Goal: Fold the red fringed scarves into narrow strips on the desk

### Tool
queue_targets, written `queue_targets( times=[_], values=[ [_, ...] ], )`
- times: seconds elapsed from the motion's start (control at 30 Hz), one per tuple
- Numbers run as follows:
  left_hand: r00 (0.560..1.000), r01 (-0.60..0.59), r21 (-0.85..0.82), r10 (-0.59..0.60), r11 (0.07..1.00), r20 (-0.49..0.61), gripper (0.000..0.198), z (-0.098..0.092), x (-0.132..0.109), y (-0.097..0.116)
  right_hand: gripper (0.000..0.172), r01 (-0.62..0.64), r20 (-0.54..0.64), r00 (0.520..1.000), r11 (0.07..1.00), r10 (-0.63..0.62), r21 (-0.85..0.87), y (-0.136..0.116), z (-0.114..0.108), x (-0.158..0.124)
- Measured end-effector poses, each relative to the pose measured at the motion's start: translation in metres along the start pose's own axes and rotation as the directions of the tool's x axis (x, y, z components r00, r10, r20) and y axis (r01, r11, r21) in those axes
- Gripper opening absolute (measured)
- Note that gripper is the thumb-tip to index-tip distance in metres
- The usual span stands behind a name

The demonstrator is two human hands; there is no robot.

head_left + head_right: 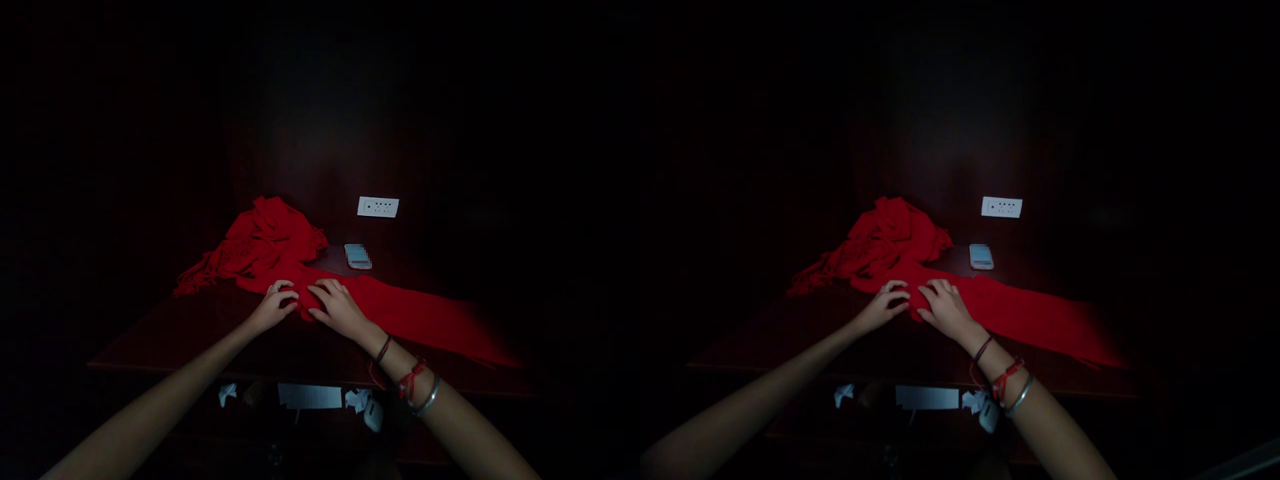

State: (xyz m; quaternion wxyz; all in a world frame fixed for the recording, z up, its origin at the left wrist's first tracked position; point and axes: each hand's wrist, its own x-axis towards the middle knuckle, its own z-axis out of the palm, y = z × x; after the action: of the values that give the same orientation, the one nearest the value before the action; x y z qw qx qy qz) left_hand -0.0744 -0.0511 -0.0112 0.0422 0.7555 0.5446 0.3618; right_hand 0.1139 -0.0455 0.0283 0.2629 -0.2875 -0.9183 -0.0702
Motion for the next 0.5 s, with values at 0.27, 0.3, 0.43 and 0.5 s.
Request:
queue_targets(
  times=[0.27,0.3,0.43,0.5],
  values=[
    [0.976,0.198,0.048,-0.192,0.979,-0.107,0.008,0.003,0.005,0.005,0.016,-0.041,0.013,0.999,0.999,0.041,-0.032,-0.012,0.027,0.010],
    [0.977,0.198,-0.018,-0.199,0.980,-0.078,0.006,0.003,0.005,0.005,0.016,-0.046,0.005,0.999,0.999,0.046,-0.025,-0.013,0.028,0.010],
    [0.968,0.231,-0.375,-0.250,0.898,-0.004,0.008,0.006,0.004,0.004,0.016,0.005,-0.038,0.999,0.997,-0.002,0.077,-0.016,0.029,0.009],
    [0.957,0.249,-0.533,-0.290,0.809,0.007,0.013,0.006,0.005,0.004,0.017,0.043,-0.053,0.998,0.990,-0.036,0.134,-0.017,0.028,0.008]
  ],
)
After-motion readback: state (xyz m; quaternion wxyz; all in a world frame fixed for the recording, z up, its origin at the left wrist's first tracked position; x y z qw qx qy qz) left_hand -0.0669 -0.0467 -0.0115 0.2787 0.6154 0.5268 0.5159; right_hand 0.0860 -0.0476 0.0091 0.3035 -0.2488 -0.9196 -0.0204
